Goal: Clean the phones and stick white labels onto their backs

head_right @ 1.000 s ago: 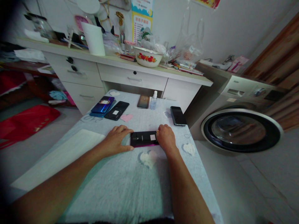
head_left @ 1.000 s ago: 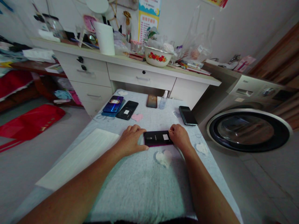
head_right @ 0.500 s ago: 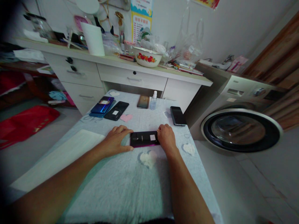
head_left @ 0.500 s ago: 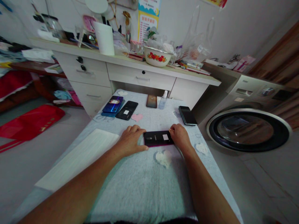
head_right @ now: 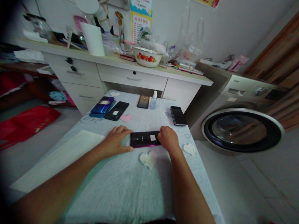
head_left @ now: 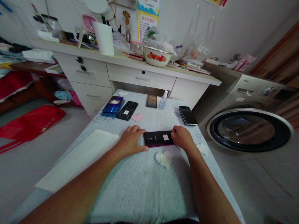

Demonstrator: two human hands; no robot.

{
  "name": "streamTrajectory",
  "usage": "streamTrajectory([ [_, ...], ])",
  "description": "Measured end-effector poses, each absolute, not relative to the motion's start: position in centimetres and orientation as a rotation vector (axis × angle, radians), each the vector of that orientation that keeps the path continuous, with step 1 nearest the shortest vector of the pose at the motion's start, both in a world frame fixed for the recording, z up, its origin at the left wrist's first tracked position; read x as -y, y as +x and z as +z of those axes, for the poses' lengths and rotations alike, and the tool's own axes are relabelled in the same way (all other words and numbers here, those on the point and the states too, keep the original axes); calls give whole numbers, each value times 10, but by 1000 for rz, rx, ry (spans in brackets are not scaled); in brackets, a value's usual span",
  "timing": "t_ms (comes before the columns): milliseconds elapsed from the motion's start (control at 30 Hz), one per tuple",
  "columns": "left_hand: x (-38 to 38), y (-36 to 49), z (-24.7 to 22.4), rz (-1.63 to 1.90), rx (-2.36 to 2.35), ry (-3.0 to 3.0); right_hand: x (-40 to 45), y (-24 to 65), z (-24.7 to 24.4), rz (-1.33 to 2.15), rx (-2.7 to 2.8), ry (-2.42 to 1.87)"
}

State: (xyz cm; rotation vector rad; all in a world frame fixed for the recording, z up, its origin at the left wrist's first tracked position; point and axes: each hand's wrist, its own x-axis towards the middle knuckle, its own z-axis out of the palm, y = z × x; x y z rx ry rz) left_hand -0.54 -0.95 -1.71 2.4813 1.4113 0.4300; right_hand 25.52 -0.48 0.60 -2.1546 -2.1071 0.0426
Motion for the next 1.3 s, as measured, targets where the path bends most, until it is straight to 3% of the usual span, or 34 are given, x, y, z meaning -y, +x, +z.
streamTrajectory([
  [1300,10,-5,-17,420,-1410,2479,2,253,0,23,2065,-2118],
])
